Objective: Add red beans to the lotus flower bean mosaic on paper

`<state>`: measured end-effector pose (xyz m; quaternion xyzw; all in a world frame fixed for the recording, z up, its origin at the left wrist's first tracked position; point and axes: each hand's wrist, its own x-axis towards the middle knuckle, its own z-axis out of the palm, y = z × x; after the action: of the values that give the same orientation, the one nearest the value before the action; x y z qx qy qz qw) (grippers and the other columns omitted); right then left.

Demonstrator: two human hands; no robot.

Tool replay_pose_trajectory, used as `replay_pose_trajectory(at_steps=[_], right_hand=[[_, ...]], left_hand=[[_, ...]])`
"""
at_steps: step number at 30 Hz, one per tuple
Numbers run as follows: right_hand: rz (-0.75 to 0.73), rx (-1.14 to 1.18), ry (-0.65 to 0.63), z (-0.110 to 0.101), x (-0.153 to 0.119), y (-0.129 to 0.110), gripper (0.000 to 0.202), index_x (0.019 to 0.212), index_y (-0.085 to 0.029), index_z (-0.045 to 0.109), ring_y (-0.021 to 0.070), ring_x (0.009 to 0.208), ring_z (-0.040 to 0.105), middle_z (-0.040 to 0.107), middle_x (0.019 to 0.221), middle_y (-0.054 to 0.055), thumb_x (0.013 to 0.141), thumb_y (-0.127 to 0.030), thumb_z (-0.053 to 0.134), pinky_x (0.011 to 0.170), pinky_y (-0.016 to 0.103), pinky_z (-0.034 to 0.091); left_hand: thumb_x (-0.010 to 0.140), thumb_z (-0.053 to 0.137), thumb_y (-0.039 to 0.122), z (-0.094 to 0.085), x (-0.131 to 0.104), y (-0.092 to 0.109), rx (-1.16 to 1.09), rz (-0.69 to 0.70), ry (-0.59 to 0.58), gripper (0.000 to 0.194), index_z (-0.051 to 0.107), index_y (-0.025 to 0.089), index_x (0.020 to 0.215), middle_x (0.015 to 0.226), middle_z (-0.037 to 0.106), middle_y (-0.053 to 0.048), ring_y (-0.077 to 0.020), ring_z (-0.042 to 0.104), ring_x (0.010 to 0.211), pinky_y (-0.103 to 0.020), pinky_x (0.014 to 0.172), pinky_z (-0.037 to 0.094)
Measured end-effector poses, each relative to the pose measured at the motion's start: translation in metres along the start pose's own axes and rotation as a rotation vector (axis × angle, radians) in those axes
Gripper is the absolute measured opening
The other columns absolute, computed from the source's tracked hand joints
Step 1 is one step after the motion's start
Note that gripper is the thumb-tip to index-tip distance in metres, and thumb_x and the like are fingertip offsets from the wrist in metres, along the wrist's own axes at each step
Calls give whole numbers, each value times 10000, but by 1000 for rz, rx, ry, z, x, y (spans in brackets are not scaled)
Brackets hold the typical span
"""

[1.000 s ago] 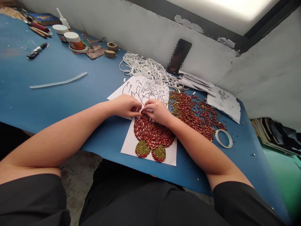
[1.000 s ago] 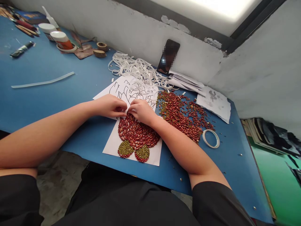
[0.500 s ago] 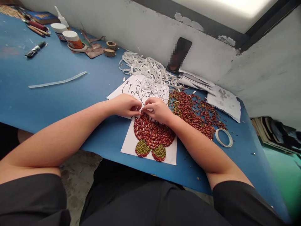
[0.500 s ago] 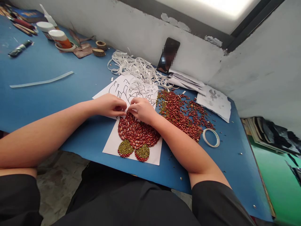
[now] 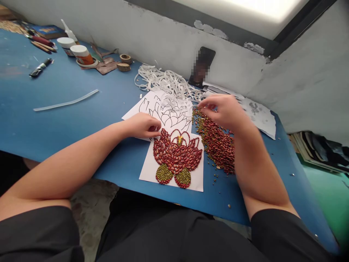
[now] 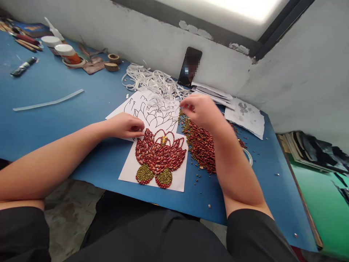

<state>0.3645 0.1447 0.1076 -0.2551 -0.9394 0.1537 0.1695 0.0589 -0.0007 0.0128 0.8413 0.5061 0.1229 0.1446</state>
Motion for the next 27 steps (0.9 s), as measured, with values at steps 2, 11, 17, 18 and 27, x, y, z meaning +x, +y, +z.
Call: replay_pose_trajectory(at_steps=[2, 11, 17, 18, 27], right_hand=[[116, -63, -29, -31, -15, 12, 216, 1007, -235, 838, 205, 775, 667, 780, 930, 56, 892, -283, 662, 822, 404, 562], [190, -170, -112, -5, -66, 96, 213, 994, -249, 849, 272, 879, 746, 825, 983, 85, 883, -228, 669, 874, 445, 603], [86, -106, -126, 32, -68, 112, 352, 1269, -199, 803, 301, 1166, 721, 750, 1270, 143, 962, -317, 679, 1113, 484, 561], [94, -100, -128, 35, -67, 112, 377, 1301, -194, 791, 297, 1170, 720, 736, 1283, 147, 960, -314, 685, 1119, 478, 558], [85, -86, -117, 37, -66, 119, 274, 1156, -194, 830, 271, 1069, 751, 791, 1182, 124, 951, -196, 649, 1051, 447, 578]], left_hand=[[933, 639, 424, 0, 0, 0, 8, -1, 10, 236, 674, 222, 816, 669, 662, 20, -126, 546, 611, -257, 628, 353], [942, 619, 462, 1, 0, -4, 23, 5, 27, 270, 699, 235, 819, 652, 676, 14, -134, 558, 593, -256, 611, 362], [939, 629, 431, 1, 1, -6, 32, -6, 27, 235, 721, 232, 854, 662, 691, 11, -128, 574, 588, -257, 608, 379], [939, 629, 433, 1, 1, -6, 35, -10, 26, 237, 725, 232, 859, 660, 690, 10, -129, 574, 587, -257, 607, 380], [933, 603, 463, 0, 1, -5, 32, -29, 29, 278, 725, 225, 856, 656, 684, 9, -128, 569, 579, -254, 601, 381]])
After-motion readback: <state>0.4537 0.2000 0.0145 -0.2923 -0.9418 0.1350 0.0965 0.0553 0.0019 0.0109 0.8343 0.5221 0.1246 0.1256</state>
